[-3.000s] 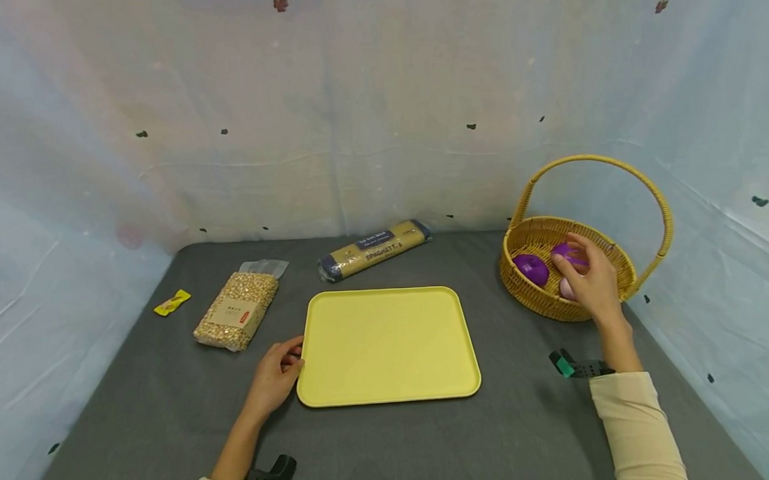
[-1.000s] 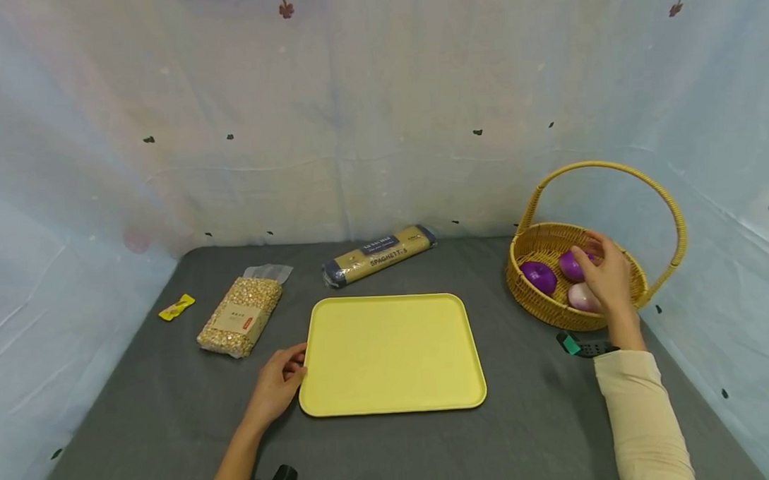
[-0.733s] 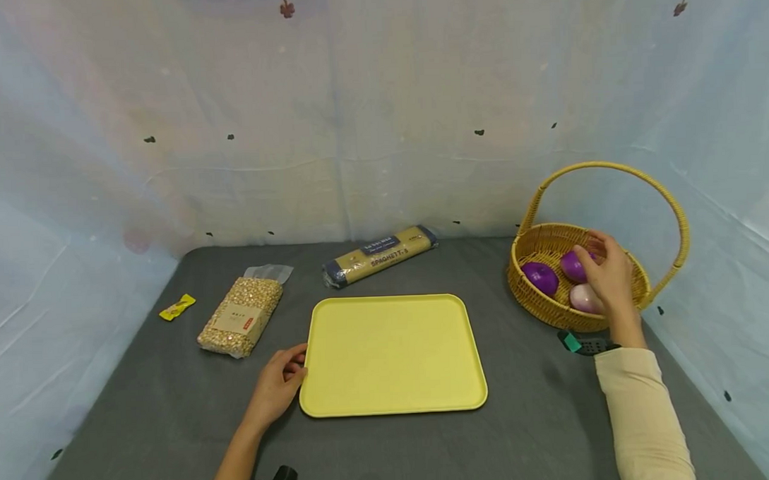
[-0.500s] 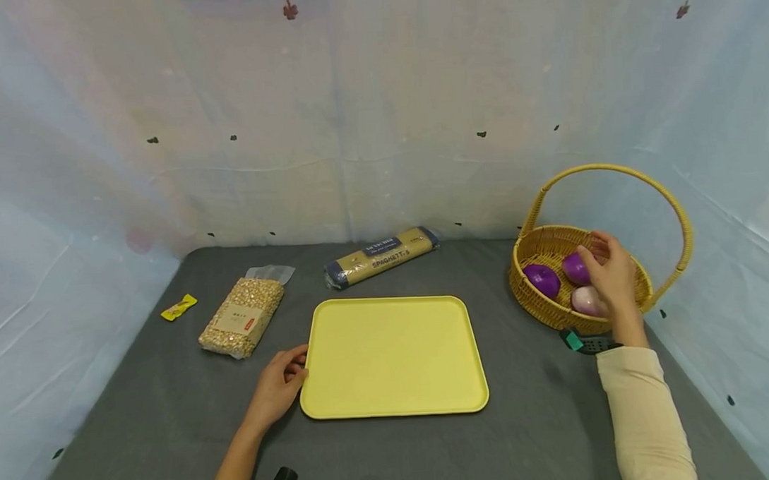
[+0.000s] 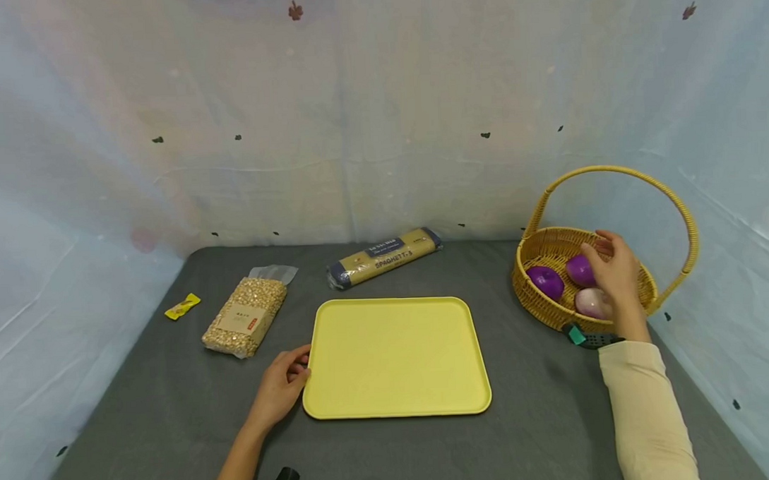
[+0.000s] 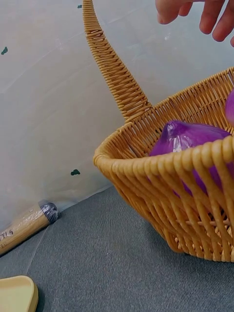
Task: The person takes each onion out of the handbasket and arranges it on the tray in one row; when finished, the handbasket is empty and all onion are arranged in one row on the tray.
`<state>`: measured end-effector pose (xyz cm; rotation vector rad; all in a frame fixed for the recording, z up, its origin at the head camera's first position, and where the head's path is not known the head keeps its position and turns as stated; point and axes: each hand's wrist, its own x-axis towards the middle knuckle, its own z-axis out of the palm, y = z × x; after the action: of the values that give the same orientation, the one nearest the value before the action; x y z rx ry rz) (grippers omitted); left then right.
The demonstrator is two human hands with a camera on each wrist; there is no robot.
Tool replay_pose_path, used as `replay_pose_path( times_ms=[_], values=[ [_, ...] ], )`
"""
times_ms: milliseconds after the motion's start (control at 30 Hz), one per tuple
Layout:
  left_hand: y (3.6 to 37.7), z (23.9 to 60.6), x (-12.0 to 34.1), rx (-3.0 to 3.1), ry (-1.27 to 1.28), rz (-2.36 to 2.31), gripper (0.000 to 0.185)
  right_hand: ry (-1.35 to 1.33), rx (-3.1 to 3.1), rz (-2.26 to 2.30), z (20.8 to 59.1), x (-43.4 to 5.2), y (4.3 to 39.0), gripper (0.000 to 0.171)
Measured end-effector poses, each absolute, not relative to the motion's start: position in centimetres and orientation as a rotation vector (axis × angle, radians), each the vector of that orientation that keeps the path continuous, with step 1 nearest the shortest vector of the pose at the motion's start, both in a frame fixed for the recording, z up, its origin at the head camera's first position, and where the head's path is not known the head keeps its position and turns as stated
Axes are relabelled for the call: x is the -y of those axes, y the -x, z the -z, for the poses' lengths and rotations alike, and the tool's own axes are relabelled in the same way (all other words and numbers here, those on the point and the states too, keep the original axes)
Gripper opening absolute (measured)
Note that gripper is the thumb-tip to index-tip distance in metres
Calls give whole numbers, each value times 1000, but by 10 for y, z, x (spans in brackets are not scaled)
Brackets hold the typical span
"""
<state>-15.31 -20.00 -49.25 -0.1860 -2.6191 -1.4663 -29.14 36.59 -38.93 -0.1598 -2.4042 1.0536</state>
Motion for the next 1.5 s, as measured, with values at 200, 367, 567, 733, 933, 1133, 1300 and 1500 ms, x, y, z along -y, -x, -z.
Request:
replay_pose_path(
  times_ms=[200,367,567,733,933,1133,1300,1500],
  values=[
    [154,494,200,2613,179,1481,42,198,2428,-1057,389,-367,293,55],
    [154,493,201,2619,175,1482,42,216,2441,-1074,387,-368,295,57],
    [154,491,200,2622,166,1475,42,236,2452,-1066,387,-370,300,57],
    [154,491,199,2623,163,1469,42,252,2450,-1050,388,-371,301,57],
    [154,493,199,2622,172,1461,41,265,2447,-1069,388,-372,300,57],
    [154,494,199,2627,163,1452,41,277,2453,-1075,388,-374,301,57],
    [155,494,200,2624,163,1458,41,289,2458,-1089,388,-377,303,58],
    [155,495,200,2616,170,1452,41,309,2473,-1093,389,-379,305,59]
  ],
)
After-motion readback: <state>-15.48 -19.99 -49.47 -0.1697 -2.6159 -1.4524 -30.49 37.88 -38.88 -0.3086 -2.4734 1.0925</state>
